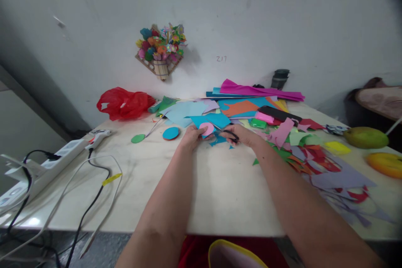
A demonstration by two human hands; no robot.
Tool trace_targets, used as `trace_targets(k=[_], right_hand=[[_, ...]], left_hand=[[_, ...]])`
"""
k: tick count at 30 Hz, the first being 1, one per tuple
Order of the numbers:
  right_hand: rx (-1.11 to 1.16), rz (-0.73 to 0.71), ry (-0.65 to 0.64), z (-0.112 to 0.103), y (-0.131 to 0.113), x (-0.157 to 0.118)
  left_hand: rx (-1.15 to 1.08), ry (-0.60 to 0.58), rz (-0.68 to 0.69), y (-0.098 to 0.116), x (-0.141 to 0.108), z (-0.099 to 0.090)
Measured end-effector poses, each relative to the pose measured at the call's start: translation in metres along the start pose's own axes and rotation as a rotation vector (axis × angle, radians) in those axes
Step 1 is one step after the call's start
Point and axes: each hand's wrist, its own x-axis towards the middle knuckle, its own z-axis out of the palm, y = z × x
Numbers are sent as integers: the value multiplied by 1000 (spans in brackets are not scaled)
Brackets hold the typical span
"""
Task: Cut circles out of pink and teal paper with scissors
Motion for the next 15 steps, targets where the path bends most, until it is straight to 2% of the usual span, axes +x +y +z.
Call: trace_targets(k=[15], right_hand=[[24,16,-19,-2,9,5]], left_hand=[[29,-38,-5,3,-4,2]])
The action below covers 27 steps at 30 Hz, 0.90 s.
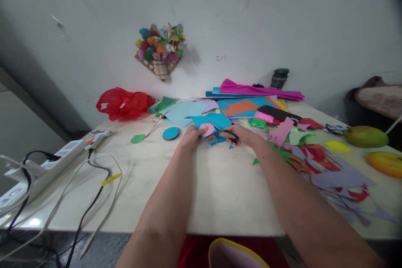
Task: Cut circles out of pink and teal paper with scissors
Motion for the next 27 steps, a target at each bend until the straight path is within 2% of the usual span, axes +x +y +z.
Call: trace_targets(k=[19,27], right_hand=[[-7,6,29,-1,-6,-5],[90,-22,16,-6,-2,-5]], left_hand=[[-18,-11,-5,-3,4,-6],[-27,80,36,-7,12,-12]])
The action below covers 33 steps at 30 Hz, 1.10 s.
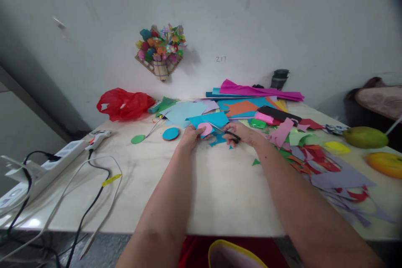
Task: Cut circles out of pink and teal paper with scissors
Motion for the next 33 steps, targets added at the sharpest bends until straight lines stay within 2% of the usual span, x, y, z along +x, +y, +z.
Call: trace_targets(k=[11,14,17,24,29,33], right_hand=[[-71,-61,-38,-5,2,3],[-76,-75,-35,-7,3,1],[-70,-30,-33,-7,2,1],[-109,-21,-133,-9,3,-1],[-106,-4,-156,-9,5,-1],[-89,-28,-180,-9,7,1]], left_hand=[[30,1,17,3,-3,2],[40,-42,19,2,-4,2],[62,-124,18,1,-4,2],[111,-205,-4,-1,-7,5],[209,-209,-4,-2,-6,3],[206,-219,2,-2,-5,2]])
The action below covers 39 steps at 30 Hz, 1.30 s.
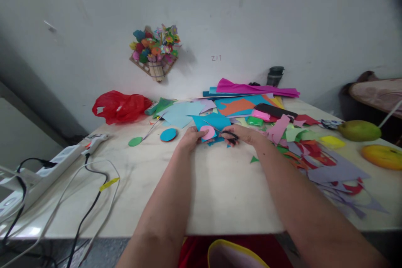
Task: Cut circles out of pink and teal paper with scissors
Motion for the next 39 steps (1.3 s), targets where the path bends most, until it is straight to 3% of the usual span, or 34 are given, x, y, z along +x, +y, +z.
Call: trace_targets(k=[19,39], right_hand=[[-22,-48,20,2,5,5],[6,19,65,4,0,4]], left_hand=[[37,-17,-20,-1,1,-2],[7,-37,-61,4,-1,-3]])
